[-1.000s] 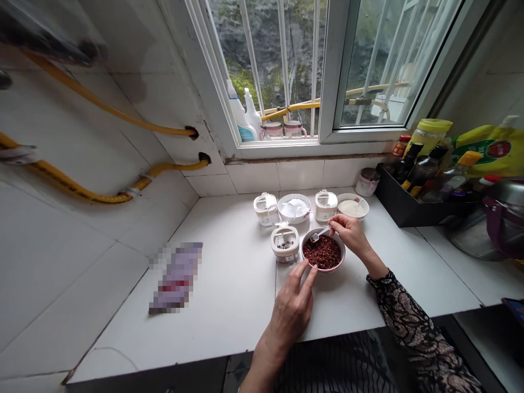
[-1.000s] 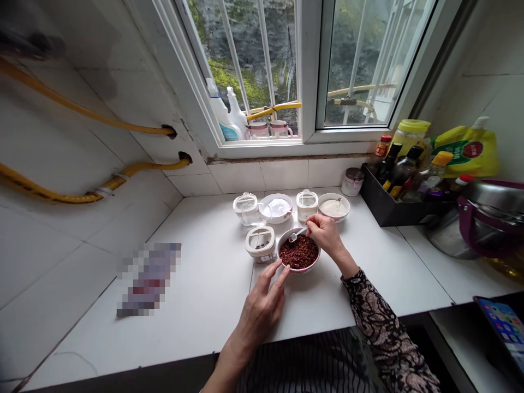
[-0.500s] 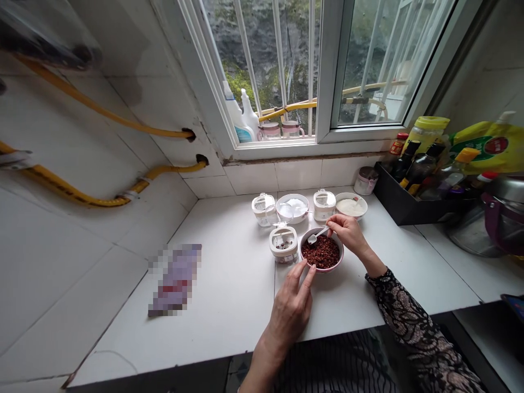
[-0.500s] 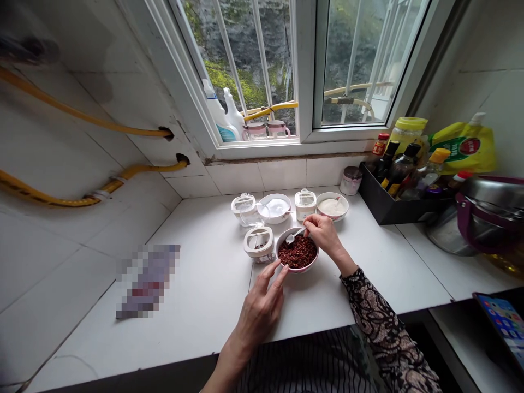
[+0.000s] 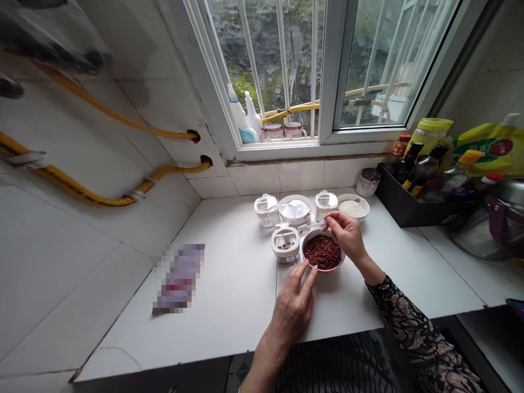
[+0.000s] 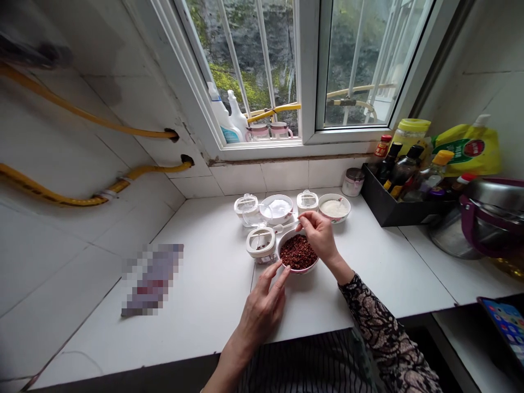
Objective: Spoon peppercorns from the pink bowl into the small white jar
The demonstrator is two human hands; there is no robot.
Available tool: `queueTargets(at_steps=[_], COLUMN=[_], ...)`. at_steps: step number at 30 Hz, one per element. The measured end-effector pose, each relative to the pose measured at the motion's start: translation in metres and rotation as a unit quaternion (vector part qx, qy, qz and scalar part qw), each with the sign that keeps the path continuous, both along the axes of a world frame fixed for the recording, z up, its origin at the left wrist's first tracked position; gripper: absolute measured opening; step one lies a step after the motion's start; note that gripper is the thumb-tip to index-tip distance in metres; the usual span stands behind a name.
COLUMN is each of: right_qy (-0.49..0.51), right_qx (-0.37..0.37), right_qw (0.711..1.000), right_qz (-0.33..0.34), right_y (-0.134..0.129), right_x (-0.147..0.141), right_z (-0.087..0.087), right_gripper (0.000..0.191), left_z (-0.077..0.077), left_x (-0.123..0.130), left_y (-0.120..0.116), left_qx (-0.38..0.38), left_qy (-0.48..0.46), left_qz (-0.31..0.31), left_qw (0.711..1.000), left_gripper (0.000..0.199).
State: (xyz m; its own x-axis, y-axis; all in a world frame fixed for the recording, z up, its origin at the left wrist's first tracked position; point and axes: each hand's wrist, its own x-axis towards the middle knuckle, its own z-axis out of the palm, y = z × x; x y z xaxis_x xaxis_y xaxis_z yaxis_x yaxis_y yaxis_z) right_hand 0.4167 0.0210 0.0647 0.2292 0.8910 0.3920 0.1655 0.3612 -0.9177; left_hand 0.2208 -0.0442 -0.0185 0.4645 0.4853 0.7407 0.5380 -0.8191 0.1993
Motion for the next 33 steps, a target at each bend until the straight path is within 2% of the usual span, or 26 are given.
queueTargets(at_steps=[2, 4, 7, 12, 17, 20, 23, 33], right_qy=[-0.078, -0.173, -0.230, -0.197, -0.266, -0.279, -0.242, -0.162], right_qx=[0.084, 0.159, 0.200, 0.105, -0.012, -0.033, -0.055, -0.113], right_qw=[0.993, 0.972, 0.952, 0.974, 0.964, 0.959, 0.968, 0.980], right_qz=[0.001, 0.020, 0.023, -0.028, -0.004, 0.017, 0.031, 0.025], right_y=[-0.004, -0.008, -0.010, -0.006, -0.003, -0.003, -0.002, 0.002], right_x=[-0.011, -0.018, -0.017, 0.010, 0.019, 0.013, 0.010, 0.015], right_z=[-0.003, -0.005, -0.006, 0.001, 0.000, -0.004, -0.005, -0.004], right_gripper=[0.013, 0.012, 0.014, 0.015, 0.018, 0.018, 0.019, 0.016], left_z=[0.000, -0.001, -0.002, -0.002, 0.000, 0.001, 0.002, 0.003], left_x=[0.000, 0.000, -0.001, -0.002, -0.002, -0.002, -0.002, -0.001], left_y=[0.000, 0.001, 0.001, 0.000, -0.001, -0.001, -0.001, 0.000], left_qx=[0.003, 0.006, 0.003, -0.005, -0.025, -0.026, -0.024, -0.002], left_qy=[-0.001, -0.003, -0.001, -0.001, -0.002, 0.000, 0.005, 0.003], left_qz=[0.001, 0.001, 0.000, -0.005, -0.004, 0.002, 0.002, 0.006], left_qw=[1.000, 1.000, 1.000, 1.000, 1.000, 1.000, 1.000, 1.000], left_gripper=[0.074, 0.075, 0.076, 0.074, 0.072, 0.072, 0.072, 0.071])
